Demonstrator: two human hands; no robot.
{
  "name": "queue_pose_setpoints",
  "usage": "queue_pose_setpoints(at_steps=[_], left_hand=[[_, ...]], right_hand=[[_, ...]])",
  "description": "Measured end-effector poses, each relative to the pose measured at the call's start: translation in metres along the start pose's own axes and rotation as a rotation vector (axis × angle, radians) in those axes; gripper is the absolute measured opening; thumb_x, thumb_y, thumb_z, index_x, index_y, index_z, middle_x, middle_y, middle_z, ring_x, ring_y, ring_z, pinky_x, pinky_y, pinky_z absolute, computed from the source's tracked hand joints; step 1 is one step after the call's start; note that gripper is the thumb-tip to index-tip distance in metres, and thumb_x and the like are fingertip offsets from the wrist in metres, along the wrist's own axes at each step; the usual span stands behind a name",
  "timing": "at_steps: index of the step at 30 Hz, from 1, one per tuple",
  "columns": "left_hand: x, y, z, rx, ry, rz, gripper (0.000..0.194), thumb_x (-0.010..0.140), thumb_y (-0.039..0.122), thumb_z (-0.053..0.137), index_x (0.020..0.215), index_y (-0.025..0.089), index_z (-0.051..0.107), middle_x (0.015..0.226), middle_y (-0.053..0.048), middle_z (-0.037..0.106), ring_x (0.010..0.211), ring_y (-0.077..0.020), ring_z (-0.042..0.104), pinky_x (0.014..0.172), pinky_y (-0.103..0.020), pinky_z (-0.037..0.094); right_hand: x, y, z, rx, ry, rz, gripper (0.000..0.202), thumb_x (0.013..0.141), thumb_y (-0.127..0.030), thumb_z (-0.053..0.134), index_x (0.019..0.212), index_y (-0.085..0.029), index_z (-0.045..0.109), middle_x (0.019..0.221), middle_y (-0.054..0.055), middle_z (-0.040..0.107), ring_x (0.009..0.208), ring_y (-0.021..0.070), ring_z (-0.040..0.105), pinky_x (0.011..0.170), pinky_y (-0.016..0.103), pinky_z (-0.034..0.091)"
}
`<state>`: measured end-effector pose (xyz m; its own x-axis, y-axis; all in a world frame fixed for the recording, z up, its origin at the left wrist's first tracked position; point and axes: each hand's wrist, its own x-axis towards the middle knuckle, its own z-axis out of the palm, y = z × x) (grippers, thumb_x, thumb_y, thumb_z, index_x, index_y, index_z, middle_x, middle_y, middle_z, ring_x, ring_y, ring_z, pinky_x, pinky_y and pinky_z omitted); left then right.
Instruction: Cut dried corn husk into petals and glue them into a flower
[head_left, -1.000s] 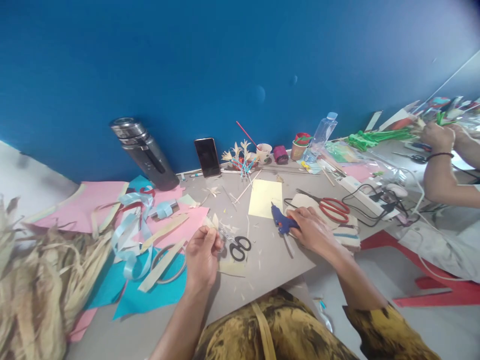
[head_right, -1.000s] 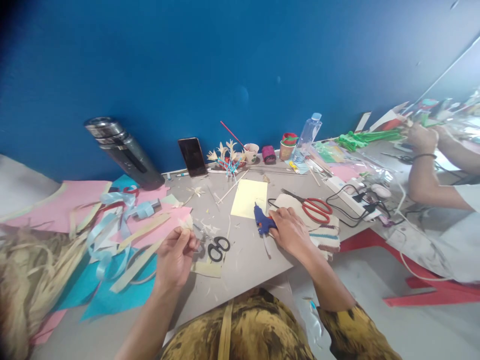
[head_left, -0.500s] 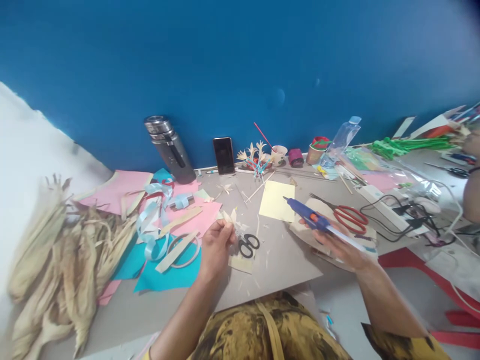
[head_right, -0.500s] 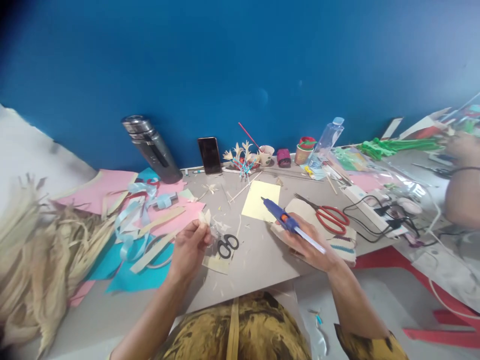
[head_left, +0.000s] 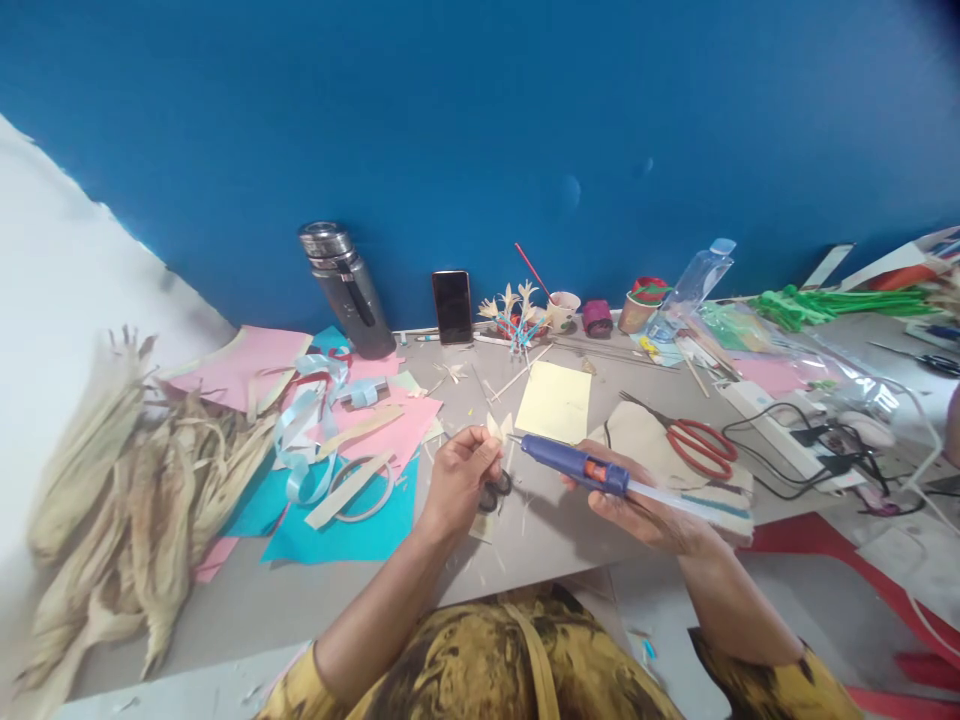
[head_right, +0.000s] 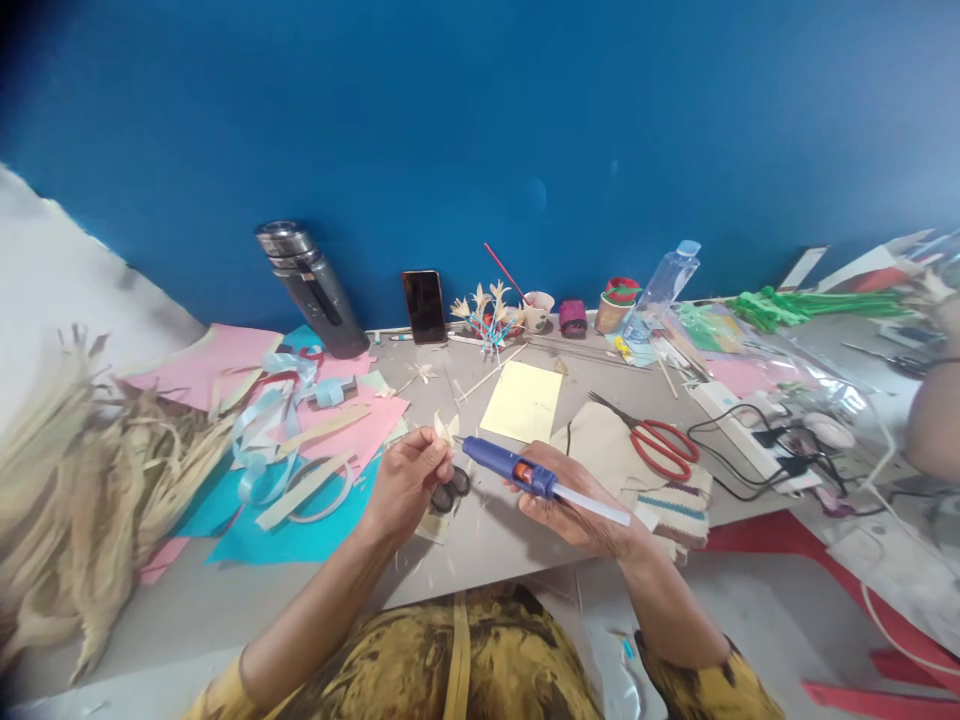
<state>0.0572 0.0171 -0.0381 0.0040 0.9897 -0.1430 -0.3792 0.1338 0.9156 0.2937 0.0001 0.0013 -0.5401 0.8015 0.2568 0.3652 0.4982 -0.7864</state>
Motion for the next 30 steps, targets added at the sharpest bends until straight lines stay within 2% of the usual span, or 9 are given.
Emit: queue_pose_setpoints(at_steps=[4,8,13,22,30], left_hand=[[-0.0002,-0.0001,0.0027,0.024,-0.024,-0.012,0.026,0.075,0.037,0.076,0.071,0.017,0.059,0.058,0.003,0.056,0.05,-0.0077,0.047,0.052,-0.021,0.037],[0.0008,-0.0013,0.0038,0.023,-0.057,-0.023,0.026,0.075,0.037,0.076,0.071,0.017,0.06,0.059,0.003,0.056,0.051,-0.0077,0.047,0.054,-0.021,0.038],[0.0022,-0.0035,0.0042,-0.018,-0.091,-0.059,0.025,0.078,0.037,0.075,0.073,0.018,0.059,0.06,0.003,0.055,0.052,-0.0083,0.047,0.055,-0.022,0.04],[0.0022,-0.0038,0.0058,-0.094,-0.151,-0.099,0.026,0.077,0.034,0.077,0.072,0.017,0.058,0.062,0.003,0.054,0.054,-0.0084,0.046,0.055,-0.022,0.038],[0.0015,-0.0005,0.0092,-0.161,-0.201,-0.173,0.028,0.076,0.031,0.079,0.07,0.016,0.056,0.064,0.002,0.056,0.055,-0.0077,0.046,0.056,-0.022,0.036]], right_hand=[[-0.0002,0.0013,-0.0023,0.049,-0.014,-0.002,0.028,0.098,-0.048,0.048,0.099,-0.024,0.061,0.092,0.006,0.067,0.081,0.0196,0.066,0.071,0.029,0.056],[-0.0009,0.0,-0.0029,0.051,0.013,0.031,0.029,0.098,-0.05,0.049,0.099,-0.024,0.062,0.093,0.008,0.068,0.081,0.0202,0.067,0.07,0.028,0.057],[-0.0016,0.0003,-0.003,0.046,0.009,0.002,0.035,0.098,-0.053,0.046,0.097,-0.022,0.061,0.091,0.008,0.068,0.08,0.0195,0.066,0.07,0.028,0.057],[-0.0038,0.0062,-0.0036,0.029,0.003,0.031,0.027,0.097,-0.047,0.051,0.095,-0.023,0.061,0.089,0.005,0.068,0.075,0.0181,0.065,0.067,0.027,0.054],[-0.0035,0.006,-0.0056,-0.075,0.041,0.022,0.028,0.097,-0.049,0.049,0.088,-0.026,0.062,0.084,0.005,0.067,0.072,0.0207,0.063,0.066,0.032,0.053]])
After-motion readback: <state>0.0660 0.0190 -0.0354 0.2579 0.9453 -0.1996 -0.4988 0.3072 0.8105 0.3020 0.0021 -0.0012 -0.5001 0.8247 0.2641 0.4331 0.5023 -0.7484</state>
